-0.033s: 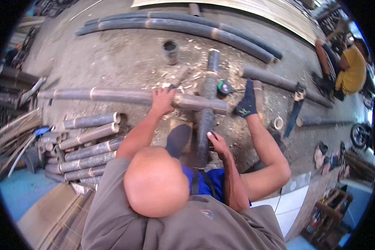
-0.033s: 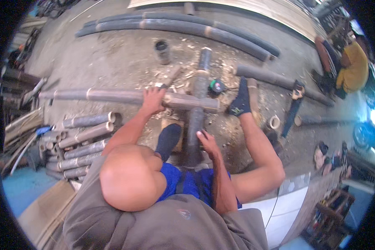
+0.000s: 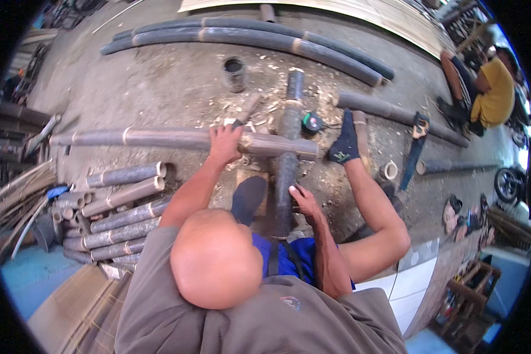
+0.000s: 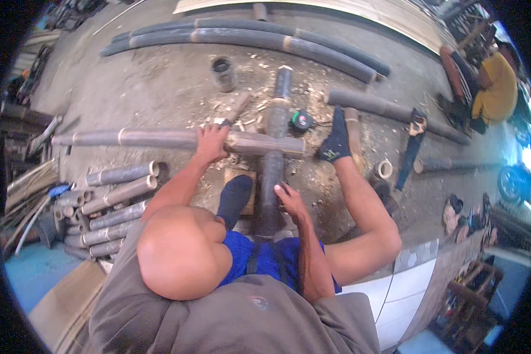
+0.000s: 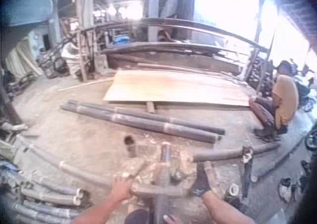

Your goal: The person assembles bamboo poles into a cross-shaped structure by hand, repeatedly inserting and adjusting pieces to fit together. They handle multiple bamboo segments, aligning them and tapping them into place while seated on the floor.

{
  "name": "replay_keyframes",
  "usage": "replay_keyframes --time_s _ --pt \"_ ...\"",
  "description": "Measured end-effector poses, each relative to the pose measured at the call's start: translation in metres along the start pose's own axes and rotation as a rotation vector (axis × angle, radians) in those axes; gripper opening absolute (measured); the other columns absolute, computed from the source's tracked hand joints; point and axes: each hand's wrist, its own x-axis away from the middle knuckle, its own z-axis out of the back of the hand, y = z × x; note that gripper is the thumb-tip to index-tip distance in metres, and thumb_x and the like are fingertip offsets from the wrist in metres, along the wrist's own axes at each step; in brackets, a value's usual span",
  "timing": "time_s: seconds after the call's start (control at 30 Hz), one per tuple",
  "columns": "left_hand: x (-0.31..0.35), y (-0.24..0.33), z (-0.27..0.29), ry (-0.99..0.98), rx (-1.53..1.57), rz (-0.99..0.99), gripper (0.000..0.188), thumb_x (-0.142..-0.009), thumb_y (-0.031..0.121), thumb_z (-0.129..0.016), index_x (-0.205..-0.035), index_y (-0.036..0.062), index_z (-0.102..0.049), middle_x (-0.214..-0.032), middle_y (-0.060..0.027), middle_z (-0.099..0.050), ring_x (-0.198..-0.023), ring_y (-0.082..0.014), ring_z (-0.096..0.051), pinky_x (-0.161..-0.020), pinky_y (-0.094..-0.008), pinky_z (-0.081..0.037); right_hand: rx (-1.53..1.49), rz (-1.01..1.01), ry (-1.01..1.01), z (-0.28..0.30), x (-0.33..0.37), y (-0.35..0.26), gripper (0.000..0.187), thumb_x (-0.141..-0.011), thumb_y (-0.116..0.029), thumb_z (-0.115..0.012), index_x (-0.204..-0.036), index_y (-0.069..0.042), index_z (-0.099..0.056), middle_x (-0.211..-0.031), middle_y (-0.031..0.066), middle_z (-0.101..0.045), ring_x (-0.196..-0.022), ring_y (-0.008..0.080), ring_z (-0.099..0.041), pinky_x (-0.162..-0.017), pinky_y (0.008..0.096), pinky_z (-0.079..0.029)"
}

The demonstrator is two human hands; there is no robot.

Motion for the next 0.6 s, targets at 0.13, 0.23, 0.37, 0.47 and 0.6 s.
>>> replay_keyframes --time_s 0.13,0.23,0.37,0.47,0.6 --pt "-0.006 0.002 0.004 0.021 -0.015 -0.025 0.091 -0.059 0.029 -0.095 -0.141 0.0206 -0.058 -0.133 -0.0137 -0.060 -0.130 -0.0390 -0.055 -0.115 -0.0647 -0.032 -0.066 -0.054 -0.004 -0.005 0.009 -0.016 0.090 -0.099 -0.058 -0.069 -0.161 0.000 -0.044 -0.147 0.0183 -0.063 -0.122 0.0286 -0.064 -0.091 0.0413 -0.056" --pt "-0.009 0.005 0.006 0.011 -0.019 -0.030 0.092 -0.058 0.028 -0.096 -0.141 0.0209 -0.059 -0.133 -0.0133 -0.060 -0.130 -0.0387 -0.054 -0.115 -0.0648 -0.032 -0.051 -0.042 0.005 -0.002 0.007 -0.014 0.089 -0.099 -0.058 -0.069 -0.161 0.000 -0.044 -0.144 0.0176 -0.064 -0.114 0.0265 -0.065 -0.090 0.0405 -0.055" --pt "-0.008 0.001 0.004 0.033 0.000 -0.030 0.091 -0.058 0.026 -0.096 -0.141 0.0212 -0.059 -0.132 -0.0131 -0.059 -0.131 -0.0389 -0.054 -0.117 -0.0664 -0.031 -0.059 -0.004 -0.014 -0.006 0.006 -0.014 0.089 -0.099 -0.059 -0.069 -0.161 0.000 -0.044 -0.143 0.0184 -0.064 -0.114 0.0270 -0.065 -0.090 0.0403 -0.055" --pt "-0.007 0.000 0.006 0.023 0.025 -0.027 0.091 -0.058 0.025 -0.096 -0.141 0.0209 -0.059 -0.132 -0.0133 -0.060 -0.132 -0.0394 -0.054 -0.118 -0.0674 -0.030 -0.020 -0.020 0.004 -0.008 0.008 -0.021 0.089 -0.099 -0.059 -0.069 -0.161 0.000 -0.044 -0.142 0.0197 -0.064 -0.117 0.0278 -0.065 -0.092 0.0410 -0.055" --pt "-0.005 0.002 0.007 0.046 0.019 -0.020 0.091 -0.058 0.025 -0.096 -0.141 0.0194 -0.058 -0.133 -0.0141 -0.059 -0.132 -0.0399 -0.054 -0.118 -0.0686 -0.030 -0.022 -0.017 0.017 -0.007 0.012 -0.024 0.089 -0.098 -0.059 -0.069 -0.162 -0.001 -0.044 -0.140 0.0208 -0.065 -0.117 0.0277 -0.065 -0.092 0.0416 -0.055"
